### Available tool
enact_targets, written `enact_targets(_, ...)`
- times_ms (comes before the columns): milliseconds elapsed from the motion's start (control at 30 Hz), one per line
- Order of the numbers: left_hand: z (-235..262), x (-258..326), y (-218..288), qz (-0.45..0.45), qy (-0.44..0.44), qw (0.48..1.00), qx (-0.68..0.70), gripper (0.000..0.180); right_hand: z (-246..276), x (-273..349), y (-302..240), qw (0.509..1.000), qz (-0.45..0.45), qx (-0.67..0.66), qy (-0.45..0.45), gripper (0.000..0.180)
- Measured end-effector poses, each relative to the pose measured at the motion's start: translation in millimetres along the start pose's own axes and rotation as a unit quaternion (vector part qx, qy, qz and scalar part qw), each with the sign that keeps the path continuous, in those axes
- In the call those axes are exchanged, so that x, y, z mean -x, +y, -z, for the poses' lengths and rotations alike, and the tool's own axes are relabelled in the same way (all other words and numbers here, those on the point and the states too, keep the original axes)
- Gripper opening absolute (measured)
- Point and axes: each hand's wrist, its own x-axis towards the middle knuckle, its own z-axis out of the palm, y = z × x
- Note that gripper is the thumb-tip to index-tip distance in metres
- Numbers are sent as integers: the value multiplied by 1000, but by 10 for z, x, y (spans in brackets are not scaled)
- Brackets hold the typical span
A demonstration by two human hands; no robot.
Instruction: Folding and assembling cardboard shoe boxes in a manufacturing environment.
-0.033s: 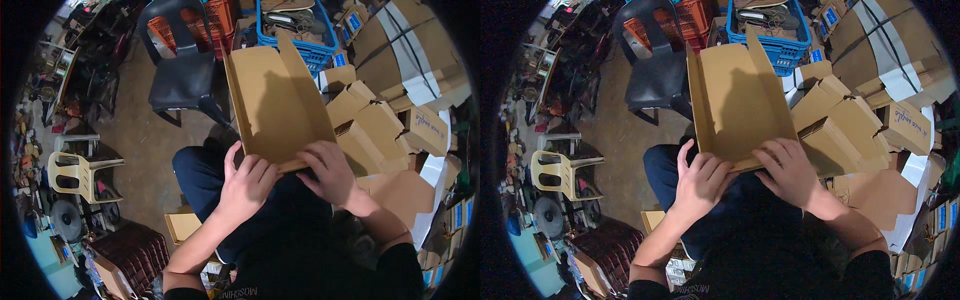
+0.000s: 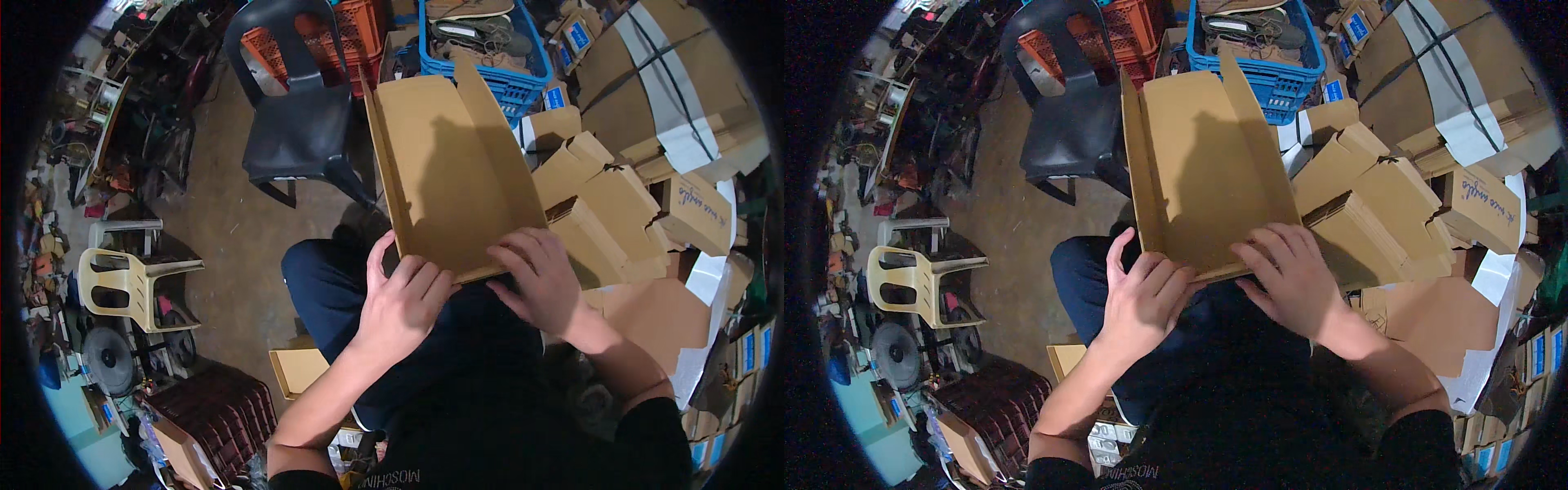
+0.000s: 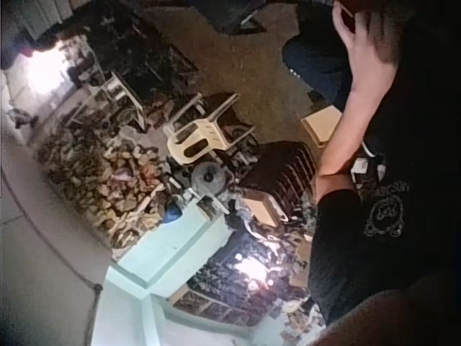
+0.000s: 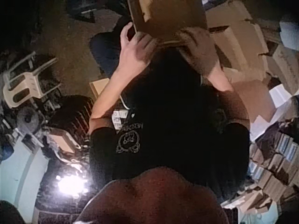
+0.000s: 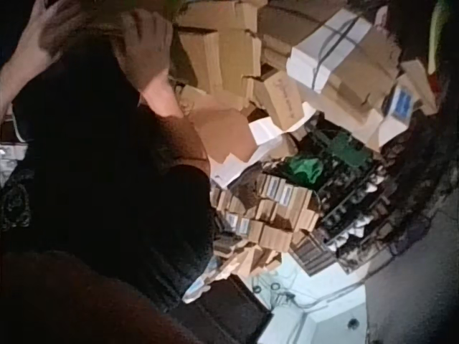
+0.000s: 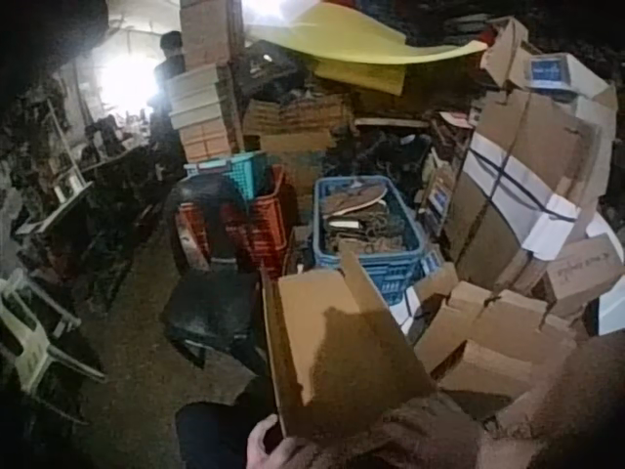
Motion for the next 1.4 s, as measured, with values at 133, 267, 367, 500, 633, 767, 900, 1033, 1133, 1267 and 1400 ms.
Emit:
enact_targets(133,10,52,-17,-21,-44,998,29,19,63,32,143,999,32,8,-20,49)
enact_targets(267,20,102,-71,-21,-62,997,33,19,281,-53,215,998,51,-35,-10,49)
enact_targets(367,44,126,-65,-12,-56,998,30,19,328,-43,241,999,30,-39,5,49)
enact_targets(500,12,175,-44,-7,-54,998,26,20,297,65,392,997,73,11,-11,46)
enact_targets(633,-1,175,8,-7,-65,998,18,24,251,50,314,998,59,9,-13,43)
enact_targets(767,-5,136,48,-28,-88,993,76,40,234,-40,231,995,47,53,-67,36)
enact_targets(900,191,62,-65,70,36,988,130,76,156,-21,291,994,70,32,-73,28)
enact_targets(1033,-198,476,-533,413,239,749,460,96,-35,143,267,992,94,51,-64,26)
enact_targets(1133,-325,785,-538,432,69,617,655,95,-178,176,211,992,112,52,-21,25)
enact_targets(1267,-399,847,-553,360,-3,582,729,115,-335,160,253,992,110,53,30,28)
enact_targets(1400,-177,416,-598,253,52,727,636,123,-460,204,363,993,71,78,49,29)
